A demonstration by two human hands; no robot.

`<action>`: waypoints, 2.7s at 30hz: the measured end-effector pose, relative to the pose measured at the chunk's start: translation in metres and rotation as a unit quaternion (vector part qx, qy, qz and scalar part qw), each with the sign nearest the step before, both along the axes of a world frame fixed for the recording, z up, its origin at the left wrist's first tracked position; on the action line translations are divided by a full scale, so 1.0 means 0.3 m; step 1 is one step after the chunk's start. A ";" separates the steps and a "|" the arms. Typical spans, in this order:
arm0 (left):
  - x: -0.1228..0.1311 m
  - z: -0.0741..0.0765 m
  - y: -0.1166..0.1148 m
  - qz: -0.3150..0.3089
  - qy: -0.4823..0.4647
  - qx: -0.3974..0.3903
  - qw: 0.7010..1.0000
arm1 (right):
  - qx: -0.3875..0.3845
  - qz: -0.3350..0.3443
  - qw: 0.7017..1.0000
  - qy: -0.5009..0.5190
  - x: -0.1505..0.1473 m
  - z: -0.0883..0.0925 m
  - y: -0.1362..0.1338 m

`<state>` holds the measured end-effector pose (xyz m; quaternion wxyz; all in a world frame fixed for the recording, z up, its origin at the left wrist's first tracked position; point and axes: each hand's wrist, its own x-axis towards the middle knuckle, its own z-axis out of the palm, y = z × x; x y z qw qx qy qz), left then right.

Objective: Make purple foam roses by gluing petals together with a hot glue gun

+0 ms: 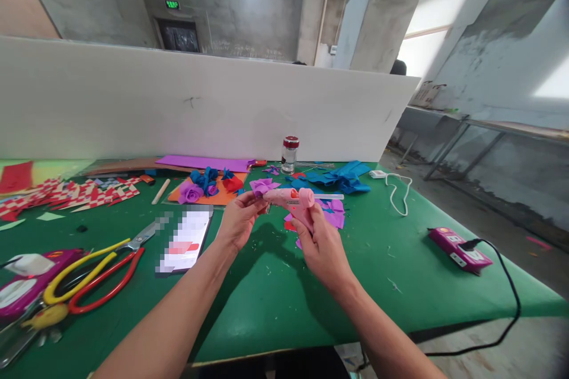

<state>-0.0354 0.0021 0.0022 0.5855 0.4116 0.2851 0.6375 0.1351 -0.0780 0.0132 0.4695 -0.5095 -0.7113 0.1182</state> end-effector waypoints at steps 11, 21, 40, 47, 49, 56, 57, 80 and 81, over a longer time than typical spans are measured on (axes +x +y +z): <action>-0.004 -0.004 0.003 0.007 0.010 -0.012 1.000 | 0.021 -0.006 1.000 0.017 0.008 0.005 -0.006; -0.002 0.002 0.004 0.005 -0.002 -0.031 1.000 | -0.026 0.002 0.996 0.086 0.006 0.017 -0.020; 0.001 0.020 -0.006 -0.002 -0.019 -0.081 0.997 | -0.173 0.163 0.859 0.454 0.009 0.046 -0.010; -0.005 0.016 -0.001 -0.009 -0.024 -0.092 0.995 | -0.223 0.151 0.804 0.531 0.038 0.065 -0.006; -0.004 0.017 -0.001 -0.008 -0.024 -0.094 0.995 | -0.234 0.146 0.785 0.554 0.052 0.070 -0.001; -0.005 0.016 -0.001 -0.023 -0.043 -0.098 0.994 | -0.283 0.195 0.709 0.616 0.105 0.071 0.017; -0.006 0.016 -0.001 -0.027 -0.047 -0.099 0.994 | -0.295 0.208 0.693 0.624 0.113 0.071 0.019; -0.010 0.018 0.016 -0.029 -0.044 -0.110 0.993 | -0.210 -0.204 0.943 0.156 0.688 -0.204 0.111; -0.010 0.019 0.015 -0.030 -0.044 -0.110 0.993 | -0.212 -0.224 0.944 0.113 0.696 -0.214 0.113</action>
